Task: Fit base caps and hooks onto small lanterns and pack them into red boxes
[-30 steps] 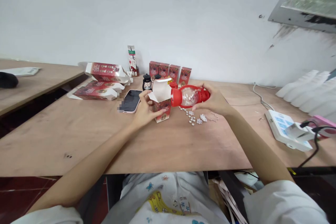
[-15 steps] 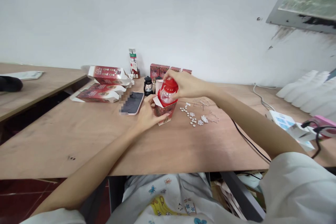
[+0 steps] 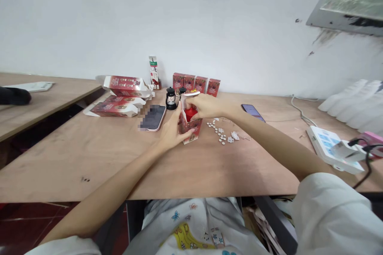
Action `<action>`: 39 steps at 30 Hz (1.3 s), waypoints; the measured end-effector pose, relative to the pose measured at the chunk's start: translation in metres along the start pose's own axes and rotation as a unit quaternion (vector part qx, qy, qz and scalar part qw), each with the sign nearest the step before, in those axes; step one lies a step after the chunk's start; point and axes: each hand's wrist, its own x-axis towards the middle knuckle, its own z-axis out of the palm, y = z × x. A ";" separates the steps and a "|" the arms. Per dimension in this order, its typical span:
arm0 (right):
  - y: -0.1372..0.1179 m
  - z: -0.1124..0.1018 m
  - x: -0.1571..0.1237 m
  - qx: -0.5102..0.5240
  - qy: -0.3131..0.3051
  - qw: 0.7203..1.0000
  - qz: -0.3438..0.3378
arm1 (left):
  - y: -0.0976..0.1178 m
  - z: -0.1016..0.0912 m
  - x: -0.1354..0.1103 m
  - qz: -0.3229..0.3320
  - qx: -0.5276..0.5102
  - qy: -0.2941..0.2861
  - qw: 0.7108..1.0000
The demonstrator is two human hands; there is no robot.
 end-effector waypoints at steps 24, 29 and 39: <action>0.011 0.044 -0.036 0.349 0.164 0.921 -0.058 | 0.012 -0.016 0.007 0.088 -0.022 -0.073 0.993; 0.002 0.048 -0.040 0.381 0.158 0.908 -0.081 | 0.009 -0.015 0.009 0.080 -0.038 -0.075 0.993; 0.006 0.064 -0.043 0.282 0.185 0.936 -0.097 | 0.000 0.003 0.001 0.038 -0.153 -0.001 0.987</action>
